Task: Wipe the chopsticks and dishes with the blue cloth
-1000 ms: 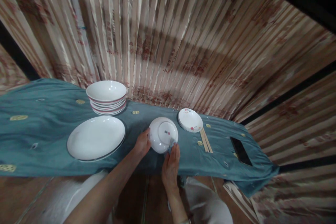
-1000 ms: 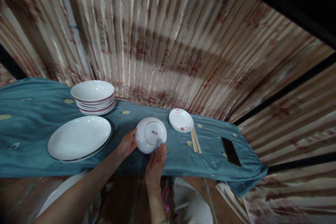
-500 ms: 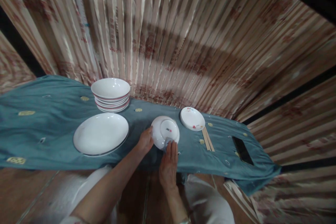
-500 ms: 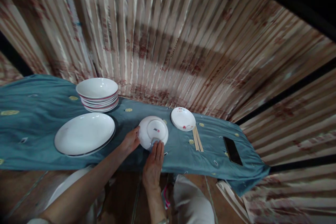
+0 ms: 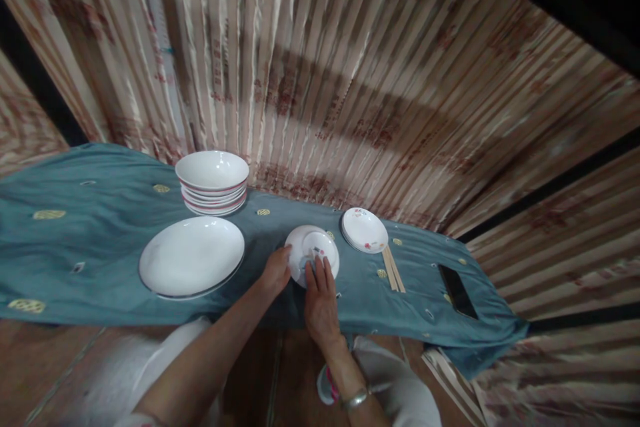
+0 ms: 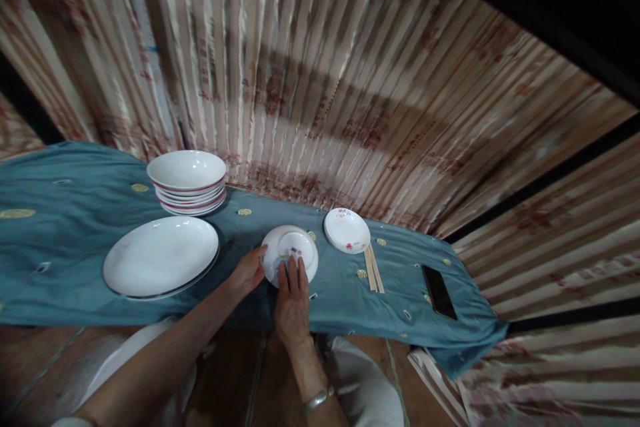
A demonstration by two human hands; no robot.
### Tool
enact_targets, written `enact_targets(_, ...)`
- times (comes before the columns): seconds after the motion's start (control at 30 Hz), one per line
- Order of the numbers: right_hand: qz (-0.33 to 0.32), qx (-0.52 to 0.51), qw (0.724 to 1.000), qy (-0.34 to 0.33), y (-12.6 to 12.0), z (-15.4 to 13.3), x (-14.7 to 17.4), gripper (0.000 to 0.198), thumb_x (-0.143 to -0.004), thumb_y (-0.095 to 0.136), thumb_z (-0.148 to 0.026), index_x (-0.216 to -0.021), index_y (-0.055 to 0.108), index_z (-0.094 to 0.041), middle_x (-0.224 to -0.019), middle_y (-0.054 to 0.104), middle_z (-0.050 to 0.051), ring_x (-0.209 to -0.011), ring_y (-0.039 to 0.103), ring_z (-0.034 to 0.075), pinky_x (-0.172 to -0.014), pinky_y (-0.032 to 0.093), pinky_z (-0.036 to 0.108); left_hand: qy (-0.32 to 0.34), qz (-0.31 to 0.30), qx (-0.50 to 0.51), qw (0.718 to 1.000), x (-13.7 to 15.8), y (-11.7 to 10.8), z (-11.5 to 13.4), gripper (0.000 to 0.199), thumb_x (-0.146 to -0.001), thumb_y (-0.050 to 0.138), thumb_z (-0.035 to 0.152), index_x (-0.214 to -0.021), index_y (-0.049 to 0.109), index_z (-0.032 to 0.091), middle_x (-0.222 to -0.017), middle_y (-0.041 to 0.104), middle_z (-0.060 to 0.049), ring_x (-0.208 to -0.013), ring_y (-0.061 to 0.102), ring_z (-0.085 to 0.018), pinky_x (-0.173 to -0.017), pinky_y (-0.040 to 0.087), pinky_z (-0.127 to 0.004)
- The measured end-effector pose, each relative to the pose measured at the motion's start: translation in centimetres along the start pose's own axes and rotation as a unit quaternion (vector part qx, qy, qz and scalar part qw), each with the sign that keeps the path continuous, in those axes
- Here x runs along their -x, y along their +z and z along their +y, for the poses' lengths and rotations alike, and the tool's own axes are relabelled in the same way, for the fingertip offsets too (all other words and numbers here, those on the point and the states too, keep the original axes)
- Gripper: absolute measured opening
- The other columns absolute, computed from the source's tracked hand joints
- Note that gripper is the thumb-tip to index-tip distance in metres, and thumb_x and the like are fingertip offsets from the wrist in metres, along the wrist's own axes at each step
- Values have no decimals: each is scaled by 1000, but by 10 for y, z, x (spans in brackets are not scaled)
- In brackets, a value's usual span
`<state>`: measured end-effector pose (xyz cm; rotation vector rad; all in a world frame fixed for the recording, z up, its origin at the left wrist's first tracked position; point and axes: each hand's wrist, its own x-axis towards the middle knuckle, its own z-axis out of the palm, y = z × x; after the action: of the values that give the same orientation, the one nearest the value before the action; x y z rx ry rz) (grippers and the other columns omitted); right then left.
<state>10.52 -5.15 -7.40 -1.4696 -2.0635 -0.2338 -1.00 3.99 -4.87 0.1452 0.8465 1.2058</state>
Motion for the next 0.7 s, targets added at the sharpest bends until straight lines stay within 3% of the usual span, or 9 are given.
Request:
enact_targets(0.27, -42, 2, 998, -43, 1, 5, -40, 51, -87, 39, -3, -138, 47, -6, -150, 38, 19, -147, 10, 27, -114, 32, 53, 16, -28, -7, 999, 7, 3, 1, 16, -75, 61, 3, -64, 66, 13, -61, 68, -4, -65, 66, -17, -71, 49, -27)
enact_targets(0.47, -51, 16, 998, -39, 12, 14, -70, 46, -87, 39, -7, -131, 53, -2, -141, 48, 20, -144, 23, 28, -114, 32, 48, 25, -39, 0, 999, 10, 5, 2, 9, -71, 63, 2, -71, 69, 10, -67, 72, -7, -77, 70, -22, -77, 51, -31)
enact_targets(0.7, -62, -3, 998, 31, 20, 31, -94, 44, -91, 37, -12, -129, 54, 0, -140, 49, 23, -140, 32, 28, -111, 34, 47, 15, -42, -2, 999, 8, 3, 0, 10, -75, 61, 4, -71, 68, 10, -70, 73, -9, -82, 70, -26, -83, 51, -36)
